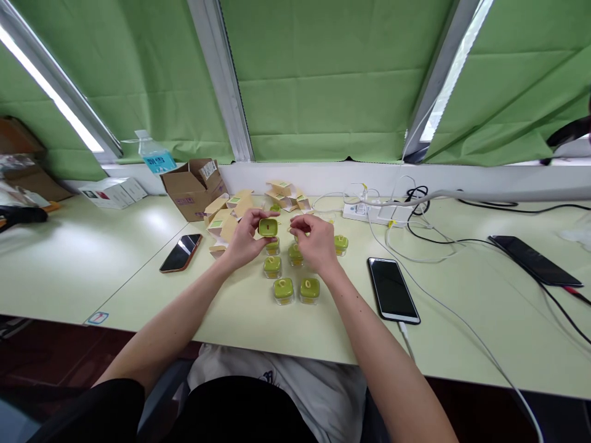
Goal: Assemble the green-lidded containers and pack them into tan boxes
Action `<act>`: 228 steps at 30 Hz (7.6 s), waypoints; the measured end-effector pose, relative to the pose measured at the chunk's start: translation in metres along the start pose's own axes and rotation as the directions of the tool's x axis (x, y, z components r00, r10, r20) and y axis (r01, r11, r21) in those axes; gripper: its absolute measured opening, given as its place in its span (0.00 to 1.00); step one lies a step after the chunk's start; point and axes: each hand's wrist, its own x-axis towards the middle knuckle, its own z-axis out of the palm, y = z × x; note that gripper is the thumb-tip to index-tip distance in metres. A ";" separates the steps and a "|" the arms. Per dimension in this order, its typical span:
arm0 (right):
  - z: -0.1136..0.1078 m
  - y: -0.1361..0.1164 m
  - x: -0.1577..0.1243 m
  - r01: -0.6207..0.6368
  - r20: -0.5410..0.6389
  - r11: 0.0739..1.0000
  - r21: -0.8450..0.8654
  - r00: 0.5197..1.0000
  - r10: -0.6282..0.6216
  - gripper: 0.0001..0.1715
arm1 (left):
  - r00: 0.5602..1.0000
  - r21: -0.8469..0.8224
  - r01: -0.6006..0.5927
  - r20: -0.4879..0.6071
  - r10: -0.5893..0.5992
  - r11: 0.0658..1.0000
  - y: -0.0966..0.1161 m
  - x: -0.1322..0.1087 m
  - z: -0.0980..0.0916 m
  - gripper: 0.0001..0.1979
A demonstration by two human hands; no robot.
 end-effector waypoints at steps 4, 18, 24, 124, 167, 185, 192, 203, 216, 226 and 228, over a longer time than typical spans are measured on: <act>-0.002 -0.005 -0.017 0.188 -0.047 0.982 0.013 0.981 -0.187 0.07 | 0.995 -0.023 -0.037 0.088 0.039 0.999 0.012 -0.006 0.004 0.23; -0.005 -0.005 -0.028 0.522 0.022 0.769 -0.369 0.832 -0.555 0.14 | 0.993 -0.132 -0.104 0.038 0.110 0.986 0.019 -0.014 0.013 0.24; -0.008 -0.006 -0.029 0.524 -0.009 0.786 -0.329 0.830 -0.557 0.12 | 0.980 -0.033 -0.199 0.008 0.200 0.979 0.023 -0.015 0.009 0.23; -0.012 -0.001 -0.034 0.570 0.306 0.732 -0.373 0.821 -0.483 0.19 | 0.898 0.146 -0.420 -0.078 0.433 0.896 0.019 -0.017 0.007 0.22; -0.036 0.016 0.018 -0.075 -0.050 0.782 -0.618 0.997 0.056 0.13 | 0.855 0.361 -0.369 -0.229 0.465 0.856 0.008 0.000 0.004 0.20; 0.019 0.059 0.110 0.253 0.456 0.499 -0.829 0.822 0.341 0.16 | 0.971 0.005 -0.114 -0.209 0.112 0.993 -0.017 0.006 0.005 0.32; 0.018 0.064 0.111 0.255 0.492 0.545 -0.799 0.797 0.349 0.20 | 0.965 0.000 -0.138 -0.226 0.135 0.990 -0.012 0.006 0.007 0.28; -0.006 0.046 0.100 0.052 0.357 0.813 -0.580 0.913 0.197 0.16 | 0.961 -0.033 -0.159 -0.234 0.147 0.987 -0.012 0.005 0.009 0.27; -0.016 -0.010 -0.004 -0.287 0.305 0.869 0.404 0.938 0.168 0.37 | 0.913 0.180 -0.364 -0.127 0.389 0.914 0.012 -0.001 0.003 0.24; -0.024 -0.020 -0.006 -0.219 0.342 0.941 0.257 0.932 0.124 0.36 | 0.911 0.213 -0.407 0.024 0.412 0.888 0.015 -0.002 0.001 0.23; -0.024 -0.019 -0.006 -0.205 0.350 0.953 0.225 0.929 0.117 0.36 | 0.914 0.208 -0.404 0.048 0.403 0.891 0.016 -0.002 0.001 0.24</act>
